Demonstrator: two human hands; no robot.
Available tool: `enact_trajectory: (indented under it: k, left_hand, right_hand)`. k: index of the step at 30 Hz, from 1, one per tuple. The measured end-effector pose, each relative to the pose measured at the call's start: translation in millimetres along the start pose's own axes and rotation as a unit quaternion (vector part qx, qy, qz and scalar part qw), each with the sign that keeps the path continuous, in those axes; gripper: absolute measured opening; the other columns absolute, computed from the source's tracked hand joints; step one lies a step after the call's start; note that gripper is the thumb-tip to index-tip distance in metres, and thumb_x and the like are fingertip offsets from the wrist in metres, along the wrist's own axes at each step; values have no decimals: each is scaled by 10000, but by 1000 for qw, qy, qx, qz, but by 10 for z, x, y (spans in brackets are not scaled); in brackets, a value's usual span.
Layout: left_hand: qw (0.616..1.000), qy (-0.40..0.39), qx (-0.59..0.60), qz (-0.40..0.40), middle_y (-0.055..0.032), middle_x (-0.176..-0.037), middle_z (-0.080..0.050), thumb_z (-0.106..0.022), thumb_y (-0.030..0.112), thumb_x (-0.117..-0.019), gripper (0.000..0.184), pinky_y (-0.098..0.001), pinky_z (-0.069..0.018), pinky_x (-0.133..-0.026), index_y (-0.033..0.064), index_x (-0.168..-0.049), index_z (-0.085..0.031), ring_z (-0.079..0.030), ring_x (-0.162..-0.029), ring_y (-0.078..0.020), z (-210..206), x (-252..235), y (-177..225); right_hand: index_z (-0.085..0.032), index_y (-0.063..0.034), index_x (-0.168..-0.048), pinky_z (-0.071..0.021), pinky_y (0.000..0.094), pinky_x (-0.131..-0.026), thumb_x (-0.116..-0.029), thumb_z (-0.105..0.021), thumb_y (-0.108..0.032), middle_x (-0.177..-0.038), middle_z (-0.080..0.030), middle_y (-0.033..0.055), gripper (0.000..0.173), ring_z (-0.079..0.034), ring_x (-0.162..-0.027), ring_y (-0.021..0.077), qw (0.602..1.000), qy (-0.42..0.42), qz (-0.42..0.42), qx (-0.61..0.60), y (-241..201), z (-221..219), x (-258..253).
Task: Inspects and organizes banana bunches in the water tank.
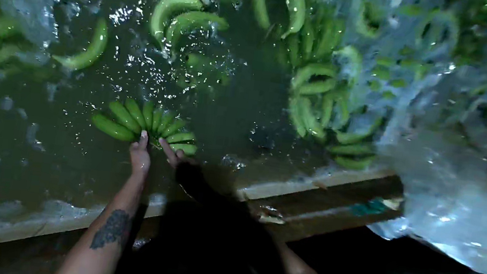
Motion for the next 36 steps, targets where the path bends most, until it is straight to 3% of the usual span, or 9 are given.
enact_trajectory:
  k: [9,13,15,18,21,26,31,34,36]
  left_hand:
    - [1000,0,-4,13,-243,-1169,-633,-398,458,-1090,585,-469,-482,-976,-82,-1216,-586,-616,-1079,-276,4,13,-59]
    - [999,-35,-27,-20,-201,-1119,-668,-463,351,-1091,464,-415,-503,-965,-73,-1188,-627,-643,-1034,-219,-6,-92,-292]
    - [997,-64,-45,-20,-197,-1093,-675,-471,336,-1090,452,-413,-509,-951,-77,-1159,-642,-645,-1006,-213,98,-204,-439]
    - [992,-115,19,-40,-69,-941,-698,-496,243,-1084,310,-299,-563,-833,-25,-1134,-645,-668,-855,-102,225,-233,-552]
    - [984,-149,94,-39,-75,-970,-710,-482,103,-1076,237,-289,-607,-818,-70,-1201,-586,-703,-850,-112,331,21,-499]
    - [990,-101,-17,-100,-125,-1178,-664,-618,78,-1004,348,-249,-556,-931,-82,-1306,-547,-657,-1037,-61,313,292,-445]
    - [991,-89,-16,-99,-38,-913,-655,-602,172,-1031,324,-262,-585,-715,-67,-1243,-550,-642,-734,-40,-93,72,-499]
    - [992,-101,-66,-43,-29,-840,-618,-549,282,-1063,367,-289,-570,-688,-67,-1174,-573,-613,-672,-55,-293,11,-395]
    - [992,-112,-53,-12,41,-697,-561,-506,339,-1079,332,-240,-536,-578,16,-1048,-572,-562,-565,-26,-275,-15,-339]
  right_hand:
    - [-259,-379,-1635,-541,569,-914,-1066,-454,-73,-1417,-535,306,674,-663,-1098,450,1000,2,-5,-7,-9,-87,-87]
    - [-160,-332,-1659,-495,652,-957,-1058,-509,-111,-1362,-596,279,730,-614,-1191,480,984,-142,-89,62,-485,360,34]
    - [-117,-358,-1662,-515,633,-885,-1050,-527,-126,-1240,-666,238,773,-647,-1108,449,986,-135,-39,87,-734,849,311]
    - [-437,-177,-1532,-545,631,-845,-1086,-510,-183,-1233,-673,228,453,-687,-1043,437,998,15,51,35,-512,1285,349]
    - [-534,-123,-1432,-610,556,-700,-1025,-636,-335,-1214,-660,213,470,-710,-843,356,985,99,21,-139,238,911,-417]
    - [-583,-114,-1307,-460,288,-483,-925,-706,-440,-803,-590,94,517,-506,-514,133,892,-34,-156,-422,565,227,-1097]
    - [-584,9,-1179,-445,229,-515,-966,-707,-209,-719,-524,19,329,-469,-533,63,827,80,-176,-528,454,450,87]
    - [-605,90,-1259,-553,263,-748,-935,-721,-73,-978,-697,141,381,-647,-790,108,840,176,-146,-492,738,724,938]
    - [-582,41,-1267,-535,253,-669,-962,-718,-161,-931,-663,99,391,-601,-721,81,858,200,-142,-452,1297,881,1148]
Point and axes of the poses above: each hand's wrist, its own x-axis away from the middle knuckle, its own z-axis out of the back of the hand, y = z × x, the point moved 6 cm from there along -x, towards the middle knuckle
